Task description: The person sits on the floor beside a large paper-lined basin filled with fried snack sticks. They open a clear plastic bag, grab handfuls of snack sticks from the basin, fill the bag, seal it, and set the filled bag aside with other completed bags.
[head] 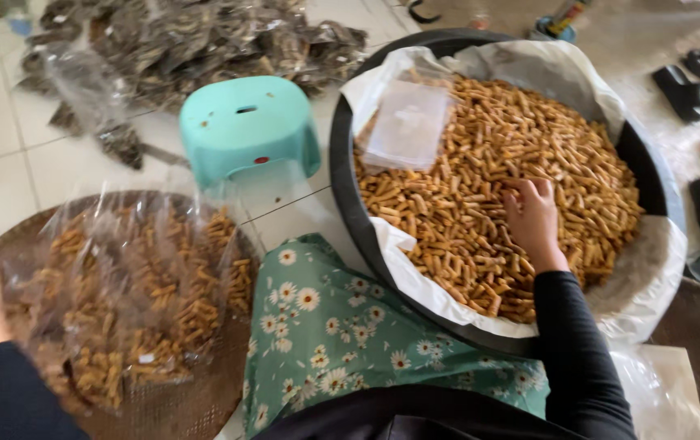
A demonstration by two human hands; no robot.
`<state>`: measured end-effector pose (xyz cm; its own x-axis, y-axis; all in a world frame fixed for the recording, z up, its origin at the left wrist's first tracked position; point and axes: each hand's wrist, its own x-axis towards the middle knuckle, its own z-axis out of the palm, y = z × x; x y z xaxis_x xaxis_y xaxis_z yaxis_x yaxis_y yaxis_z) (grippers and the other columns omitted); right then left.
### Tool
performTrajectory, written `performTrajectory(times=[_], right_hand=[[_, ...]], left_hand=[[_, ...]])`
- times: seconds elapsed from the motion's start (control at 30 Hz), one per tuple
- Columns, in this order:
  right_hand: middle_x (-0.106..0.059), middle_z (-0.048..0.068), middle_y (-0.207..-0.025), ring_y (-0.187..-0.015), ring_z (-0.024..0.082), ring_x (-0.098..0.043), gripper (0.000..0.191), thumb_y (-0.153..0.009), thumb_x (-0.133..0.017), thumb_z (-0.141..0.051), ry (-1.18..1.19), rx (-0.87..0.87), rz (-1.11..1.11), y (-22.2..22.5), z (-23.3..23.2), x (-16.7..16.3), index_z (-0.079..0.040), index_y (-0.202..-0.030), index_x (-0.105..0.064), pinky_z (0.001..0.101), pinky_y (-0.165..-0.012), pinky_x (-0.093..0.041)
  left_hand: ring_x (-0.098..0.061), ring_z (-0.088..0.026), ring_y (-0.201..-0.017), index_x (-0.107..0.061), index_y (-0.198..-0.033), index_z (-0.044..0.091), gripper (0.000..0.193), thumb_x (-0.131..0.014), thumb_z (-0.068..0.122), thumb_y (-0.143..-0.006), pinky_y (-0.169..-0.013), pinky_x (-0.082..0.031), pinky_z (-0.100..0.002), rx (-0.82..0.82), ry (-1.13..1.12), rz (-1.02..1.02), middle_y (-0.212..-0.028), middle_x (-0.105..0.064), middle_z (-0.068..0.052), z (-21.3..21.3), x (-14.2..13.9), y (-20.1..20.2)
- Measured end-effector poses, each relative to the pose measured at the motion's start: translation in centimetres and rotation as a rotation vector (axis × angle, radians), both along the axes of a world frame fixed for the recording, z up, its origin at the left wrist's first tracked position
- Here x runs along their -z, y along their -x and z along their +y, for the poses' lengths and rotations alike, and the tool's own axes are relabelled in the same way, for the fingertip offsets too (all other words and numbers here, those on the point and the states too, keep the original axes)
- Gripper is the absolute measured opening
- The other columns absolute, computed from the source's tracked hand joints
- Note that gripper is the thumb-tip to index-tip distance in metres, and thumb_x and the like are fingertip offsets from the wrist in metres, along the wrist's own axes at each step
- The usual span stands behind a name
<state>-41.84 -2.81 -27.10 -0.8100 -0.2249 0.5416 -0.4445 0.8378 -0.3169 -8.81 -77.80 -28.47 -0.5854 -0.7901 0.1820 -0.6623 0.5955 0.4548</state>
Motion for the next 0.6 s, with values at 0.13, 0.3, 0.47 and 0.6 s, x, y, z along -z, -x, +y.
performTrajectory(times=[0.13, 0.3, 0.47, 0.6], right_hand=[[-0.059, 0.017, -0.118, -0.088, 0.028, -0.066, 0.02, -0.099, -0.07, -0.012, 0.067, -0.044, 0.001, 0.0, 0.0, -0.8, -0.006, -0.118, -0.069, 0.0396, -0.078, -0.057], [-0.056, 0.02, -0.12, -0.089, 0.03, -0.066, 0.026, -0.1, -0.069, -0.012, 0.046, -0.059, -0.079, -0.5, 0.6, -1.8, -0.004, -0.124, -0.064, 0.0414, -0.075, -0.054], [-0.058, 0.017, -0.119, -0.091, 0.031, -0.067, 0.027, -0.098, -0.069, -0.013, 0.122, -0.074, -0.053, -0.4, 1.3, -3.0, -0.005, -0.123, -0.065, 0.0391, -0.077, -0.057], [-0.058, 0.016, -0.119, -0.087, 0.027, -0.069, 0.029, -0.097, -0.07, -0.016, 0.16, -0.042, -0.146, 0.1, 1.8, -3.7, -0.003, -0.123, -0.063, 0.0386, -0.075, -0.056]], left_hand=[[-0.066, -0.029, -0.119, -0.057, -0.131, 0.0, 0.027, -0.062, -0.002, -0.105, -0.104, -0.05, -0.044, 0.587, -0.148, 0.693, -0.133, -0.061, -0.016, 15.0, -6.6, 14.9], [-0.065, -0.038, -0.116, -0.064, -0.132, 0.004, 0.045, -0.071, 0.007, -0.088, -0.099, -0.053, -0.047, 1.317, 0.189, 0.721, -0.128, -0.067, -0.017, 37.2, -8.2, 31.3], [-0.064, -0.046, -0.105, -0.065, -0.116, -0.003, 0.056, -0.082, 0.029, -0.074, -0.082, -0.053, -0.055, 1.14, 0.105, 0.258, -0.114, -0.066, -0.029, 49.0, -6.6, 38.8], [-0.073, -0.04, -0.086, -0.075, -0.09, 0.004, 0.007, -0.072, 0.01, -0.087, -0.075, -0.061, -0.051, 1.076, 0.227, 0.202, -0.09, -0.074, -0.023, 50.9, -5.8, 40.9]])
